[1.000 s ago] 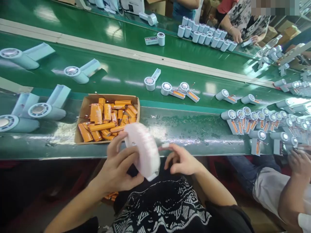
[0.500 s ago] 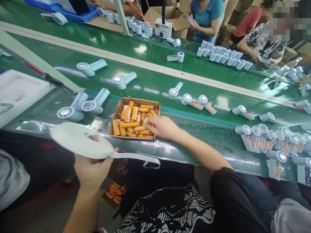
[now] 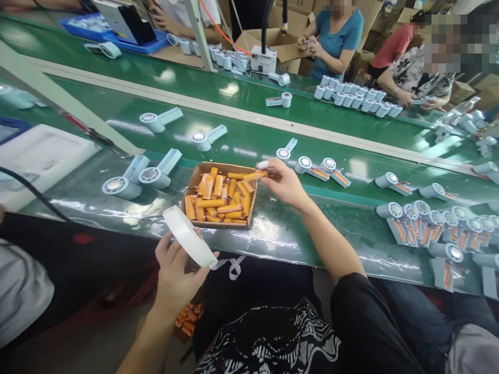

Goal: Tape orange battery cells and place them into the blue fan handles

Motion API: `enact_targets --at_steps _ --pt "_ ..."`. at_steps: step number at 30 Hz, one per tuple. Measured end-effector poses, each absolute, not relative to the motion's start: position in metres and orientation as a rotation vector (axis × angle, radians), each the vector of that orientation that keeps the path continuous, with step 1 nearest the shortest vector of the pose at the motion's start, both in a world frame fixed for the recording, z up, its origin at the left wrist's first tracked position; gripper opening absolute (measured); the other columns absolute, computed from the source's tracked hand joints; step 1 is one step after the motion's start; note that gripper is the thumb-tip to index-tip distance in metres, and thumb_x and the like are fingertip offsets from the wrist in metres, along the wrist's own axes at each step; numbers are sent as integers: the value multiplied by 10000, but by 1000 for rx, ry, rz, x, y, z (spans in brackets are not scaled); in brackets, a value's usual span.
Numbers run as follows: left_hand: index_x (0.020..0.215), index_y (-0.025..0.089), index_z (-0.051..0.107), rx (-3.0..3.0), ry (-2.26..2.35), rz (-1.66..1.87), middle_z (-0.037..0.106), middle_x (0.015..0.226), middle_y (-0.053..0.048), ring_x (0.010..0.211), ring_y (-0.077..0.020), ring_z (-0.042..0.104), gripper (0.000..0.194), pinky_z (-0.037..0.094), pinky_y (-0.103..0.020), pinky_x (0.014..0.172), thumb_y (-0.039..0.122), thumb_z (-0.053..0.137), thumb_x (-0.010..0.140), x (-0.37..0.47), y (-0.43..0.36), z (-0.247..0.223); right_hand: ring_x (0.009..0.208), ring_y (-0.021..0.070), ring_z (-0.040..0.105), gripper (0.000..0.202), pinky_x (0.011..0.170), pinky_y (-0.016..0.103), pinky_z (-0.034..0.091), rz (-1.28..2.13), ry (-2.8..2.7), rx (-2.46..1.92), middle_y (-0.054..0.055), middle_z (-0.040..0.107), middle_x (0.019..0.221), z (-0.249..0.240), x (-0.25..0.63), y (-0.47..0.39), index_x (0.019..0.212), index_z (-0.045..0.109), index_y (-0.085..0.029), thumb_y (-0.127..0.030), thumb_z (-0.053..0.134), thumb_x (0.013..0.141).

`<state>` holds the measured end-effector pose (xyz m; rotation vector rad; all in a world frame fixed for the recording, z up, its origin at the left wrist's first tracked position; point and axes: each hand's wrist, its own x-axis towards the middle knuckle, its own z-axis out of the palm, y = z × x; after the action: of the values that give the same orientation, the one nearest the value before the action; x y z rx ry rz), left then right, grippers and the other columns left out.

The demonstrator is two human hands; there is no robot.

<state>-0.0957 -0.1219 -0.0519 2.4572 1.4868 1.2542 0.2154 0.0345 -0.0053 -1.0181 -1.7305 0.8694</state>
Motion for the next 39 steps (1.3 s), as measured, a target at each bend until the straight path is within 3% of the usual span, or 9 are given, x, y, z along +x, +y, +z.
enact_targets --at_steps 3,6,10,16,20,25,27,31,39 --pt "1372 221 604 2520 1347 1240 711 1198 -145 1466 -451 493 516 459 -673 1183 90 785 907 -81 -120 -54 1080 231 776 405 1054 446 631 1144 -1332 -974 60 724 1272 -4 241 -13 1205 665 -266 -418 844 875" --pt "1343 221 610 2597 1209 1210 716 1194 -136 1438 -444 522 495 450 -675 1179 59 748 896 -64 -114 -57 1042 234 797 401 1016 449 653 1198 -1246 -1046 68 757 1258 -9 256 -53 1229 661 -271 -408 823 889" --pt "1332 225 631 2643 1067 1106 727 1194 -114 1364 -407 573 504 476 -640 1155 32 714 874 -45 -114 -60 1051 236 794 424 1033 435 631 894 -1591 -1376 88 807 1225 -25 278 -87 1325 688 -246 -292 721 905" --pt "1311 165 684 2637 1054 1006 763 1210 -129 1225 -362 564 443 567 -450 951 97 782 885 4 -128 -61 985 225 808 423 978 397 644 570 -1659 -1593 92 837 1159 -77 295 -110 1234 764 -212 -213 601 844" --pt "1447 108 665 2711 1167 768 754 1298 -171 1175 -390 586 535 567 -513 948 169 773 927 40 -113 -64 1120 232 801 347 1018 420 648 568 -1305 -1532 91 829 1214 -82 304 -124 1154 770 -221 -224 616 843" --pt "1546 140 595 2587 1079 767 616 1559 -193 1416 -464 511 621 487 -644 1142 344 764 984 59 -106 -54 1151 245 802 315 996 436 676 755 -1210 -1368 76 816 1272 -49 304 -158 1223 778 -262 -211 651 938" --pt "1527 158 616 2358 883 806 678 1482 -179 1343 -389 611 615 529 -552 1138 470 737 1011 67 -108 -50 1160 247 800 344 977 431 686 822 -1266 -1303 77 798 1325 -38 296 -168 1297 769 -285 -224 644 982" --pt "1230 179 796 1827 738 634 820 1066 -76 893 -225 745 387 602 -326 864 492 660 1047 84 -106 -54 1195 256 785 252 1014 452 685 673 -1385 -1343 60 768 1394 -29 284 -173 1234 819 -317 -278 695 1018" --pt "979 139 816 1080 702 544 739 726 -66 663 -200 677 563 567 -323 674 696 778 905 70 -110 -66 986 231 837 194 898 409 732 595 -1565 -1447 3 850 1127 -32 309 -175 1105 866 -357 -309 694 1031"
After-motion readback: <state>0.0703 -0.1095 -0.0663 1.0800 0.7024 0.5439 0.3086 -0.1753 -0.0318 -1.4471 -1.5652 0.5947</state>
